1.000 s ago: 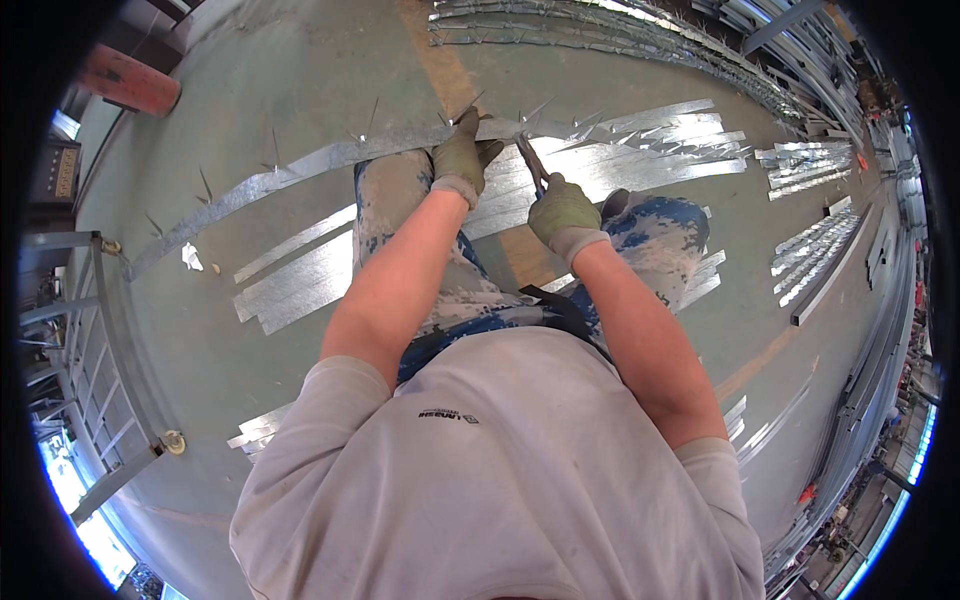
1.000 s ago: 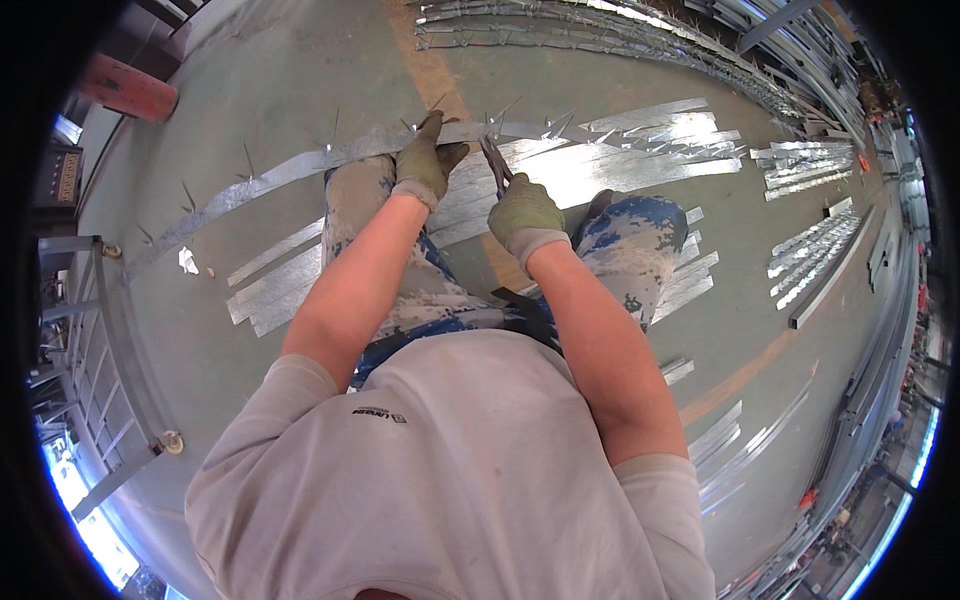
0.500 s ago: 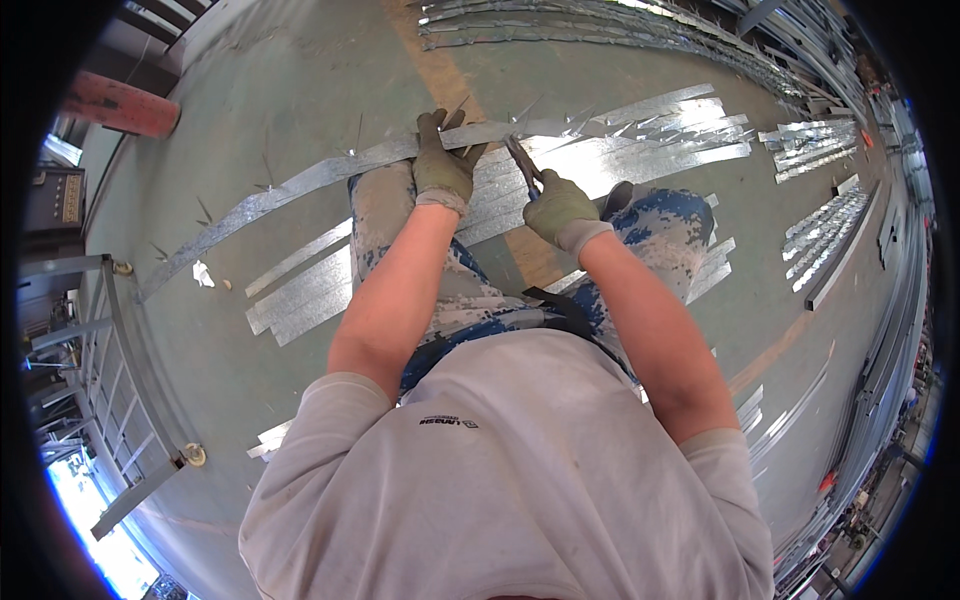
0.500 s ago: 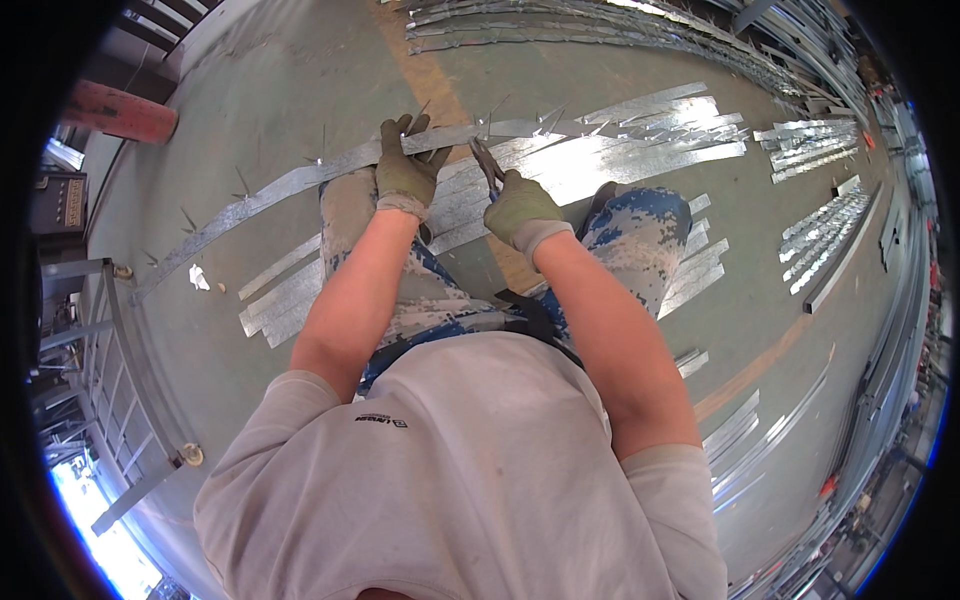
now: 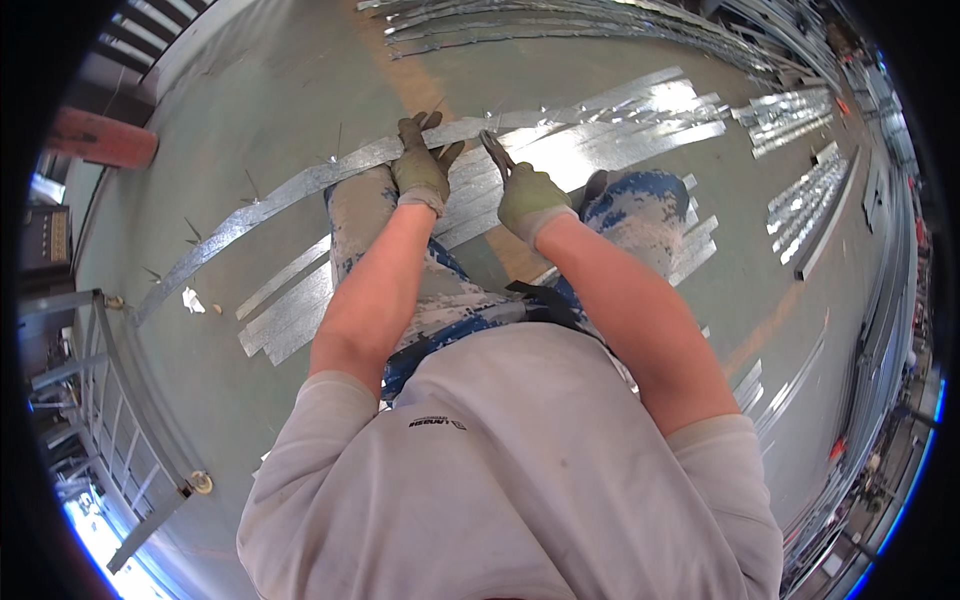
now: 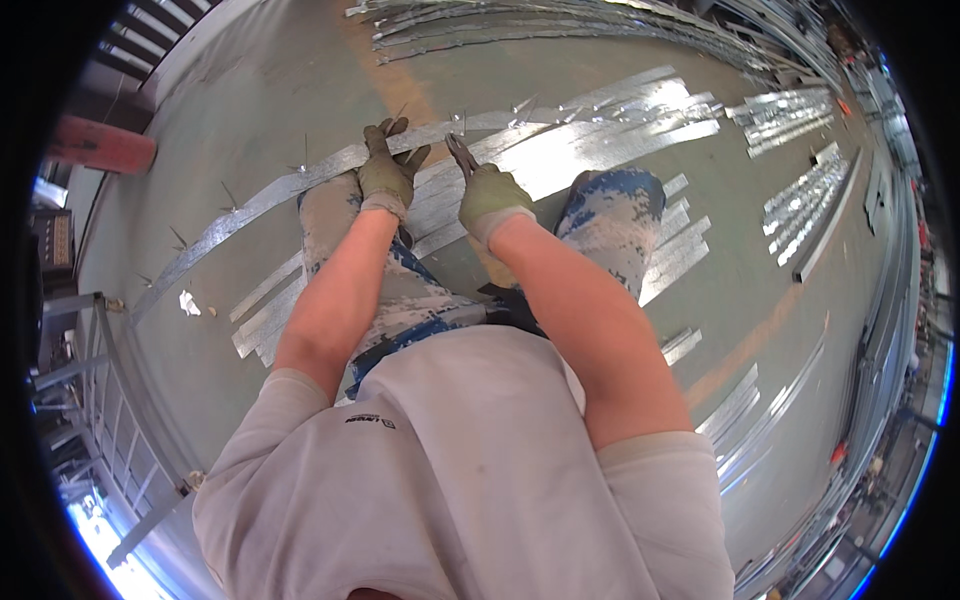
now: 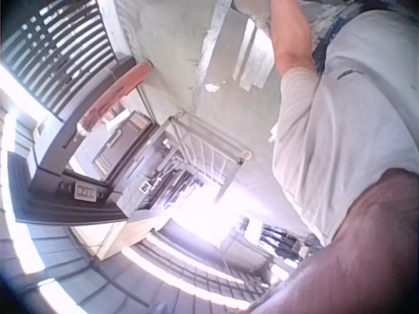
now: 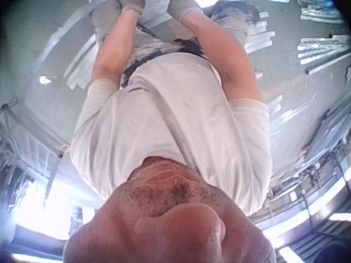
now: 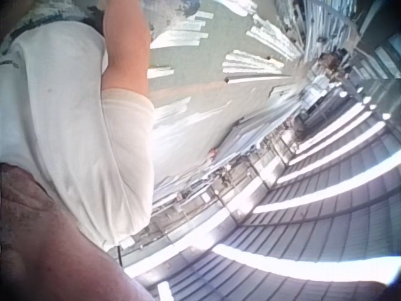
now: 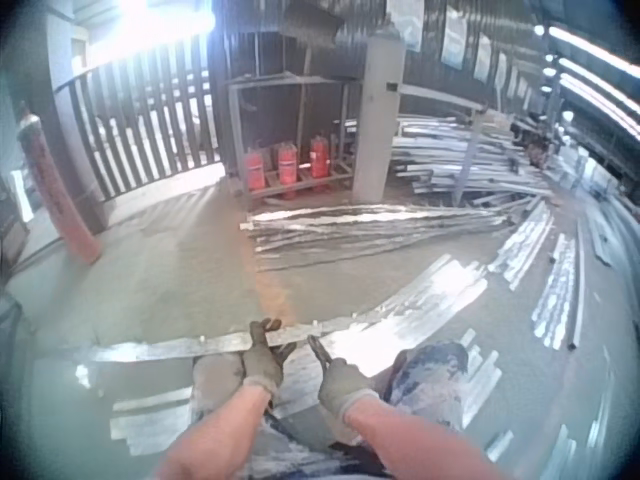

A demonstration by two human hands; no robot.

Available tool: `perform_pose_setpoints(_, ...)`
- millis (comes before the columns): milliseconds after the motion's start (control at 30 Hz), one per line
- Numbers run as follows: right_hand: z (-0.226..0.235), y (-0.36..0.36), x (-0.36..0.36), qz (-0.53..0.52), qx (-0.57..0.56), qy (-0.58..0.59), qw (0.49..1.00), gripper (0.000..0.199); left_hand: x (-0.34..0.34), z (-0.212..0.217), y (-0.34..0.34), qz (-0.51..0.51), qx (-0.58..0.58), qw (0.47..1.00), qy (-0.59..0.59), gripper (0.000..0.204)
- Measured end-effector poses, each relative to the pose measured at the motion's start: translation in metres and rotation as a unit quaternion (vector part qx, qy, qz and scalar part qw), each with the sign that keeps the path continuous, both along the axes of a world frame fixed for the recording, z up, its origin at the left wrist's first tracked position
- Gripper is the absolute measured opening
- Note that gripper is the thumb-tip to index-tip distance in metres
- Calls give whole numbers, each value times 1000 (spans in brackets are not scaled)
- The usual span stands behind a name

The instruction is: The person kneels on the floor and uses pliers to repeatedly trim small sections from the edge of a long metal strip. The person then stands and moves the trimmed strip to a pile of similar strips.

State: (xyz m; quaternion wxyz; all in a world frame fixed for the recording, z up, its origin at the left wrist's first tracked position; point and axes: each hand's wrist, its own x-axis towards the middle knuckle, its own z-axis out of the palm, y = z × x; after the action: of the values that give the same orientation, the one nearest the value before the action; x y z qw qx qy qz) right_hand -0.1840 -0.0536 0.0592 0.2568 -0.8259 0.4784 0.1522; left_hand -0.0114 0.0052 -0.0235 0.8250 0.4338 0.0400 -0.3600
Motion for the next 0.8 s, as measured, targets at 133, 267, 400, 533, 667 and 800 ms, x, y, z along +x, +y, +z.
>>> perform_pose_setpoints(133, -7, -14, -9, 3, 25, -15, 1000, 39, -7, 3, -7, -56, 26, 997, -43, 51)
perform_pose_setpoints(267, -20, -33, -28, 4, 17, -58, 998, 45, 10, -41, 8, -98, 39, 938, -329, 50)
perform_pose_setpoints(400, -1, -39, -41, 4, 29, -75, 997, 39, 11, -17, 25, -81, -48, 986, -135, 55)
perform_pose_setpoints(533, 6, -32, -42, -13, 29, -66, 997, 42, 9, 13, 30, -45, -49, 997, 25, 58)
perform_pose_setpoints(667, 10, -19, -40, -18, 59, -81, 995, 44, 11, 14, 32, -13, -36, 999, -7, 61)
perform_pose_setpoints(800, 16, -7, -35, -1, 94, -68, 993, 46, 20, 15, 39, 33, -10, 996, -80, 60)
